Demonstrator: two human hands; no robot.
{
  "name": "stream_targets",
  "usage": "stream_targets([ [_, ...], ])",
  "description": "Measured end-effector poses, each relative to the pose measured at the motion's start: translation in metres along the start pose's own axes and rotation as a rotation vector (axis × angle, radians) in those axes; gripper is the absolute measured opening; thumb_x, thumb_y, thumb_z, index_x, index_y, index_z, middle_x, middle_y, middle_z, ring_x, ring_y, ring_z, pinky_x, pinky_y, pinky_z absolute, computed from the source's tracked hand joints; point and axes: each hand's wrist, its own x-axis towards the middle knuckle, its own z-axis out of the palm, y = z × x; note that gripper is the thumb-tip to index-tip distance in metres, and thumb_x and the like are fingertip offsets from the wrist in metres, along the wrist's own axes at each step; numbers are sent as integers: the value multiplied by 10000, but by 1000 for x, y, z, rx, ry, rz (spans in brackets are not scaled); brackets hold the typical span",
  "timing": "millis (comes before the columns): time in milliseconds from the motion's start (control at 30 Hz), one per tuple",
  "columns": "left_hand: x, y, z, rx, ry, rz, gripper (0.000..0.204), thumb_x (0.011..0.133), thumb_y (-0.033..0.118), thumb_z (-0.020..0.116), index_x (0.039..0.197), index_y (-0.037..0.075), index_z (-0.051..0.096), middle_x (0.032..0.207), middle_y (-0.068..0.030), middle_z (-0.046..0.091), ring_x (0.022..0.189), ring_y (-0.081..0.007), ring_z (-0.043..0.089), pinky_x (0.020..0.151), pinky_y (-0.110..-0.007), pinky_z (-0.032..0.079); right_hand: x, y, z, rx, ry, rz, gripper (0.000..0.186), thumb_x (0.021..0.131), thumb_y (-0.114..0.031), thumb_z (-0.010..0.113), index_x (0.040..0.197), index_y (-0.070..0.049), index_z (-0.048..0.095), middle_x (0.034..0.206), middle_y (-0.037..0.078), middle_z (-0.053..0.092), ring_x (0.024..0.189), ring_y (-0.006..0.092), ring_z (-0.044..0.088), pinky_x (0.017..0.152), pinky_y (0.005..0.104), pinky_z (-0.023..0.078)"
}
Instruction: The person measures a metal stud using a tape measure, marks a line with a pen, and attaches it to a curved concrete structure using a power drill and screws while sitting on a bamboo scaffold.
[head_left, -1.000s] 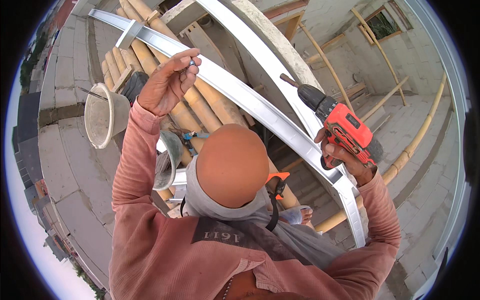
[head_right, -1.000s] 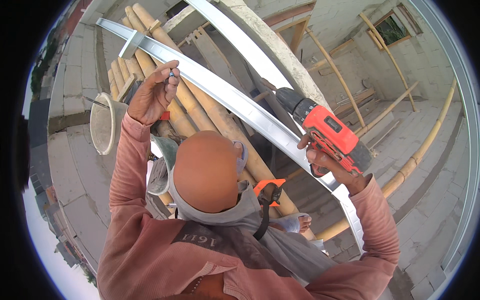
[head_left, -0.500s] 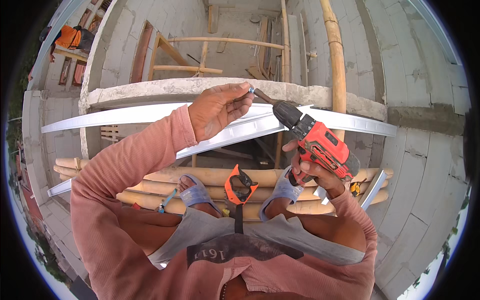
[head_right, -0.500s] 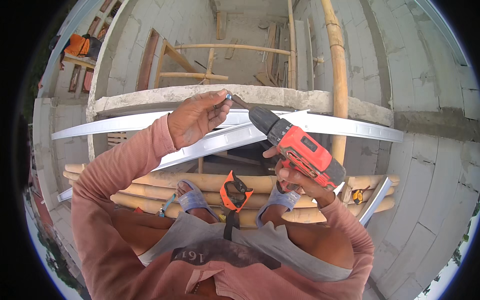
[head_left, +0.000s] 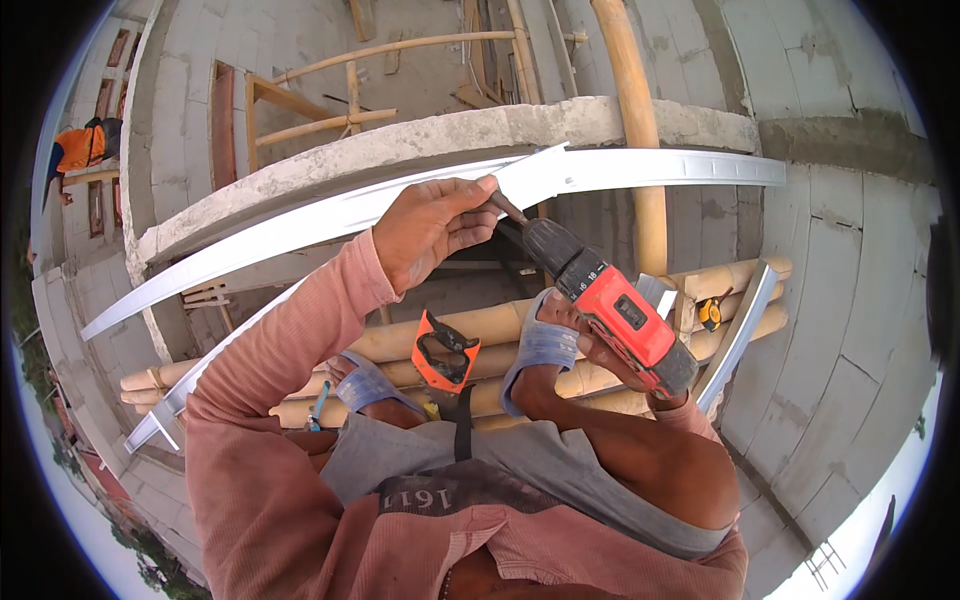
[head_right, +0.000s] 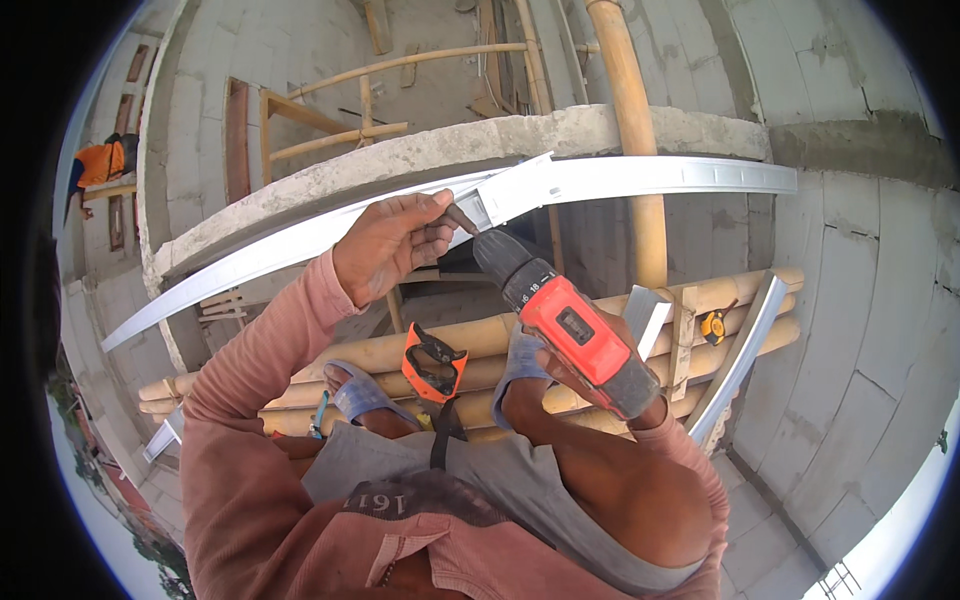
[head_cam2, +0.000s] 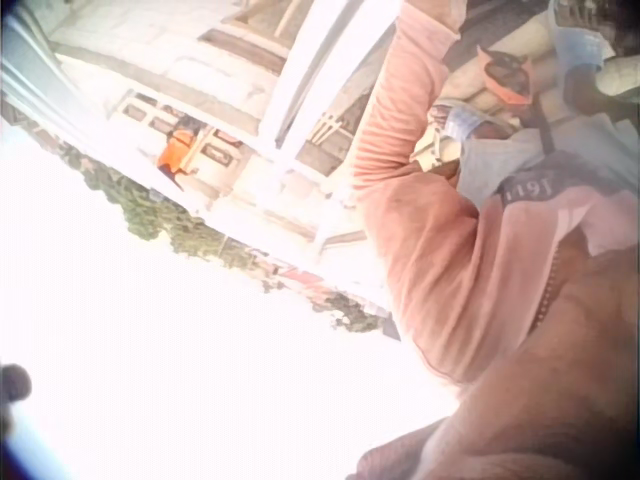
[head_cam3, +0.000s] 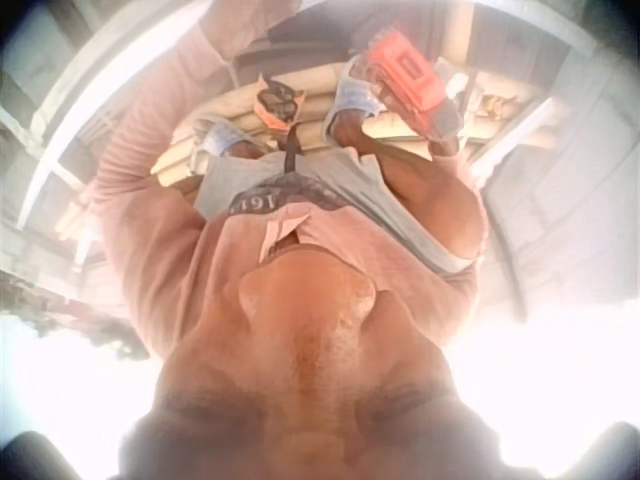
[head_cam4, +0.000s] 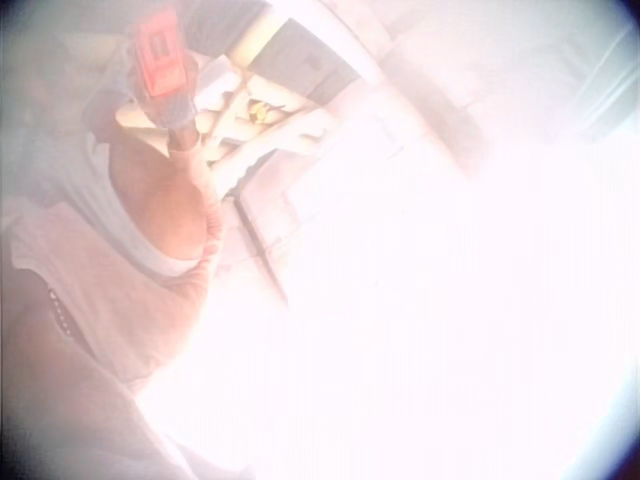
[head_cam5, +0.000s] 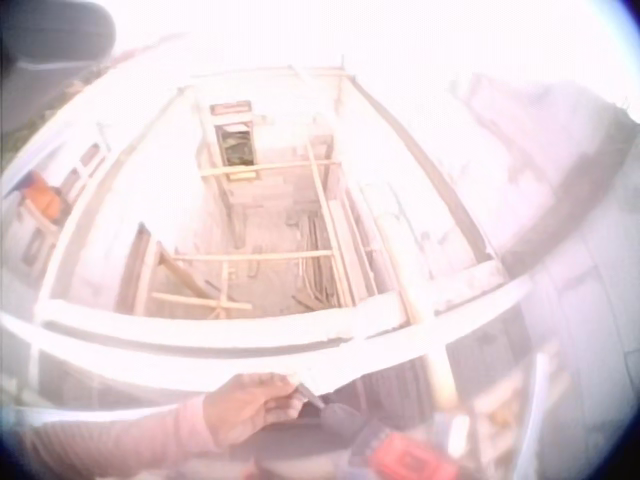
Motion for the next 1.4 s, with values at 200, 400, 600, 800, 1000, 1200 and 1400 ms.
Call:
stream_targets([
  [200,-2,-7,6,-41,28,-15,237,1040,301,667,1106,74,685,983,-13,697,846,-58,646,794,-204,571,-2,-6,17,-180,81,-70,501,878,-97,715,1335,68,590,1263,208,673,1040,348,712,901,356,571],
  [400,29,-37,23,-273,-12,48,380,992,381,725,1140,35,669,1026,-22,678,928,-91,657,865,-246,587,-35,20,10,-111,129,220,461,899,-96,733,1332,3,608,1021,93,688,885,196,666,780,319,542],
  [600,31,-39,8,-411,53,-67,484,1042,358,622,1312,-40,562,1162,-97,639,1027,-161,651,966,-292,570,-23,-3,14,471,421,442,548,850,-183,745,1316,61,592,790,37,635,687,90,613,580,237,532],
  [800,34,-70,19,-96,-56,-83,405,1092,236,517,1406,-17,497,1358,-185,633,1107,-189,662,1046,-335,530,-33,11,0,397,598,354,554,819,-178,710,1295,78,590,823,104,660,710,155,620,658,302,503],
  [1000,48,-135,67,134,-106,-278,309,1037,336,664,1149,49,640,1109,-97,742,862,-97,632,833,-249,512,-63,18,-14,382,791,353,558,816,-147,699,1310,78,572,1107,191,682,732,173,628,670,343,527],
  [1200,1,-120,92,-501,-481,-414,193,1021,249,695,1043,58,679,958,-22,643,772,-79,551,713,-231,458,-75,24,-19,335,971,282,565,811,-148,675,1295,122,564,977,156,683,719,166,617,690,338,522],
  [1400,-57,-68,135,-592,-873,-354,222,979,104,711,1081,-93,700,963,-132,597,740,-205,608,610,-342,482,-74,23,-23,375,989,252,556,808,-135,670,1294,110,557,1097,185,673,722,172,625,689,339,533],
])
